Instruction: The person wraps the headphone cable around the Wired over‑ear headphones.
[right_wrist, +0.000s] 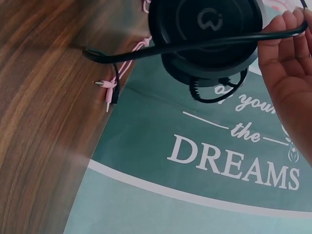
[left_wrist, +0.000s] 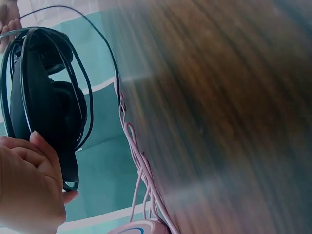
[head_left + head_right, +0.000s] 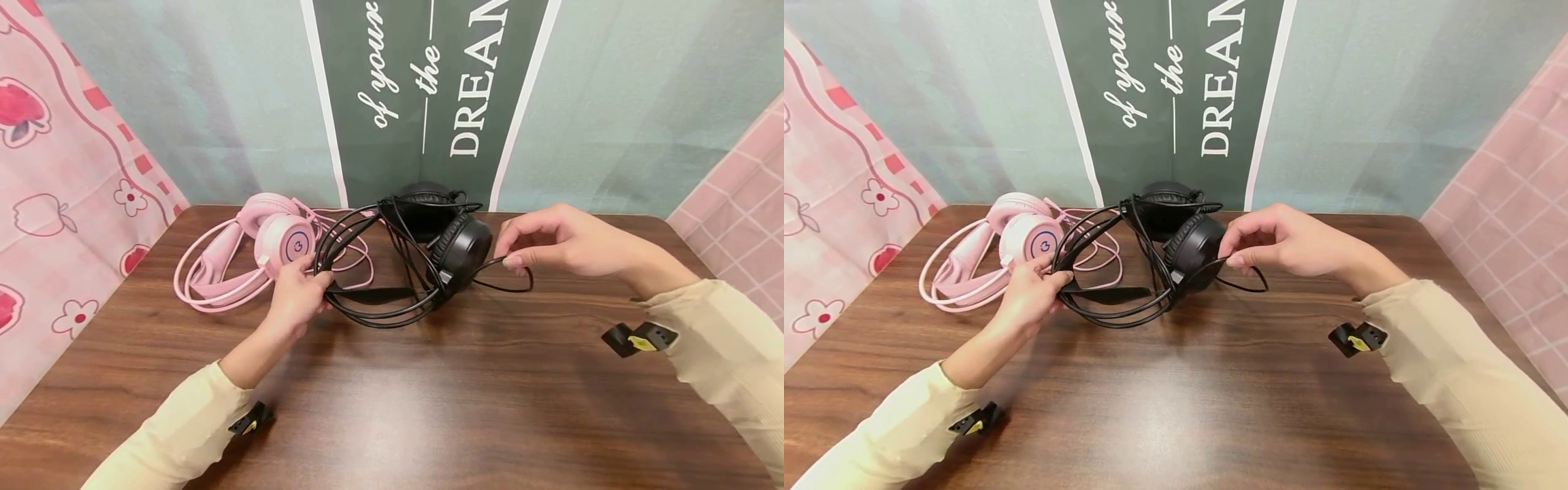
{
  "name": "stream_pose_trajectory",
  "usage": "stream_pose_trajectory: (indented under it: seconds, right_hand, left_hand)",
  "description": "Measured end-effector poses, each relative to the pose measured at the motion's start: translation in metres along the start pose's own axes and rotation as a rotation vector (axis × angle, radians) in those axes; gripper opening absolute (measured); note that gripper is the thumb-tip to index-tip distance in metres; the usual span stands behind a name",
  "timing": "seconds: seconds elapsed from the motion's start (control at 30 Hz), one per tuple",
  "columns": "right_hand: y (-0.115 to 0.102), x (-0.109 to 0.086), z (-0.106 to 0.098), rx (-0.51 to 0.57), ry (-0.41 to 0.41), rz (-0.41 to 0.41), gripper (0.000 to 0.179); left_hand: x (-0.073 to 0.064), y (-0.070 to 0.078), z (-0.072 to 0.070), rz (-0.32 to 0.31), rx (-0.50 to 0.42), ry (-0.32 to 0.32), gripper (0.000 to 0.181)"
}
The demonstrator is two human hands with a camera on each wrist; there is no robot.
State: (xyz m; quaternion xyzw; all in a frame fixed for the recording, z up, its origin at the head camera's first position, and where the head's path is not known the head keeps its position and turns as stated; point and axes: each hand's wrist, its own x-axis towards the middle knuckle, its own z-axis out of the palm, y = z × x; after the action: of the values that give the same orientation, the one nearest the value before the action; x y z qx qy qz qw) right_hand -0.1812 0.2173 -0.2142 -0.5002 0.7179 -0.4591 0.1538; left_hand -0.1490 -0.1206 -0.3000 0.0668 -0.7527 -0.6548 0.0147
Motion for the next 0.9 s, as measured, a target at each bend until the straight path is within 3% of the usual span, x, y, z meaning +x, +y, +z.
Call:
stream_pose_trajectory:
  seconds: [0.1, 0.23, 0.33, 0.5, 0.67, 0.9]
  right_hand:
    - [-0.001, 0.001, 0.0, 0.016, 0.0, -0.006, 0.027]
    - [-0.004, 0.002, 0.001, -0.041, 0.009, 0.0, 0.023]
    - [-0.008, 0.005, 0.002, -0.112, 0.019, 0.029, 0.019]
    - [-0.013, 0.011, 0.002, -0.144, 0.029, 0.081, 0.016]
    - [-0.015, 0.012, 0.001, -0.133, 0.037, 0.107, 0.016]
    - [-0.011, 0.009, -0.005, -0.082, -0.014, 0.07, 0.023]
  left_hand:
    - [-0.003, 0.0, 0.003, 0.01, 0.017, -0.025, 0.036]
    - [-0.006, 0.001, 0.007, 0.03, 0.038, -0.054, 0.036]
    - [-0.008, 0.001, 0.01, 0.027, 0.055, -0.067, 0.038]
    - [-0.011, 0.0, 0.011, 0.02, 0.081, -0.096, 0.042]
    - [-0.013, 0.0, 0.012, 0.041, 0.102, -0.134, 0.044]
    - [-0.017, 0.001, 0.012, 0.035, 0.122, -0.164, 0.037]
